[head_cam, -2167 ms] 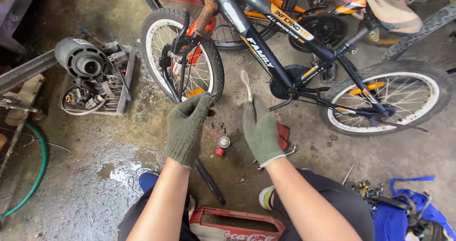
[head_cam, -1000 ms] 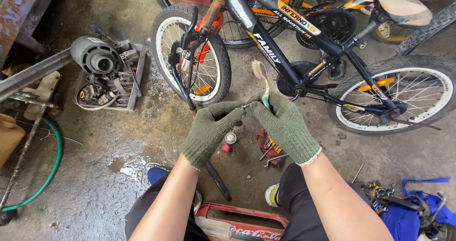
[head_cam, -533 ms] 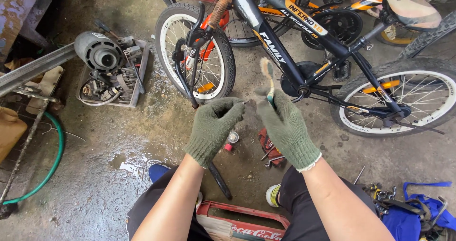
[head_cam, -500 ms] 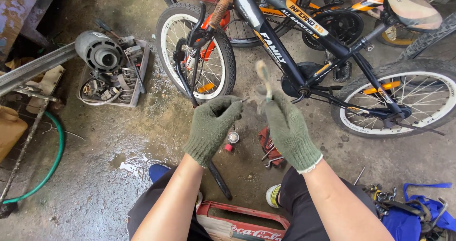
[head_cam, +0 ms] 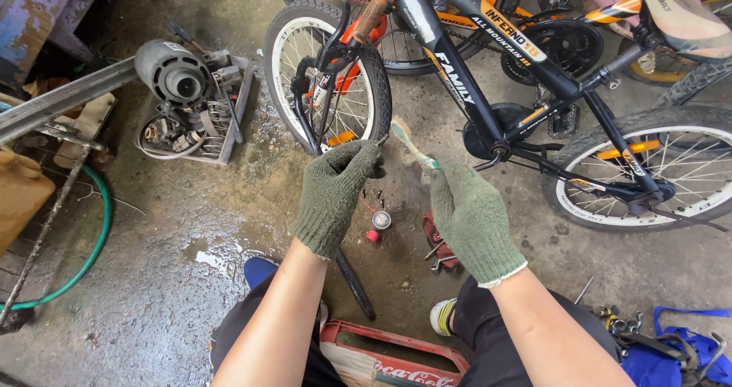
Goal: The person removes the handlebar from a bicycle and places it on the floor. They then spray lubricant onto a small metal part and use a toothbrush to scrub it thoroughly.
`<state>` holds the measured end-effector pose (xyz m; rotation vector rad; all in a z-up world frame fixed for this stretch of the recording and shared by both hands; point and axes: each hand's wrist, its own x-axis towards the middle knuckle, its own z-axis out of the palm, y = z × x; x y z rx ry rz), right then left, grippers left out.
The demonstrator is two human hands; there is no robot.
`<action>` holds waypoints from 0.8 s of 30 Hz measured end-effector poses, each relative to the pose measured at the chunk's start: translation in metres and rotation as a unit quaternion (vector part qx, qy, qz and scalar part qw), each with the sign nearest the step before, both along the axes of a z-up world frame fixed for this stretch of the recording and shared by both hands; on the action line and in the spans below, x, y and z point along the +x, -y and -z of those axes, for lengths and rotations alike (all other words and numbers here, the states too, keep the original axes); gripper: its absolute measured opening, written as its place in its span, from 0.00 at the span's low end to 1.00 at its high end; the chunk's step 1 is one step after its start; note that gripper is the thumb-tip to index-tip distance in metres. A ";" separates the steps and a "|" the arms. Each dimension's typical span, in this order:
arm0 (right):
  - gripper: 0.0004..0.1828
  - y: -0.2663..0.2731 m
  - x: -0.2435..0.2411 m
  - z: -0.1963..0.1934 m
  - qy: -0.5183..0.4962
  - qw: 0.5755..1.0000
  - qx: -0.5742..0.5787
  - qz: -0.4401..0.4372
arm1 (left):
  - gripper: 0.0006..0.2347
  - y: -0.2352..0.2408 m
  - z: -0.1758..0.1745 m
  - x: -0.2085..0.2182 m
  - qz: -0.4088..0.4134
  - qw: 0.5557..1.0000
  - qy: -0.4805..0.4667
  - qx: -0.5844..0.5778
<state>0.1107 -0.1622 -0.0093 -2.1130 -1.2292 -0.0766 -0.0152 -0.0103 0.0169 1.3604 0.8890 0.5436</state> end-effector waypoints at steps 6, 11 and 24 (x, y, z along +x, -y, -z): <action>0.12 -0.001 0.000 -0.005 -0.032 0.998 -0.035 -0.037 | 0.12 -0.002 0.007 0.002 0.000 1.000 0.002 -0.015; 0.14 -0.001 -0.004 -0.007 -0.088 0.996 -0.030 0.006 | 0.11 -0.003 0.018 0.004 -0.012 0.999 0.018 -0.027; 0.13 0.001 0.010 0.010 -0.055 0.998 0.021 -0.038 | 0.09 -0.005 0.044 0.016 -0.094 0.937 0.195 -0.275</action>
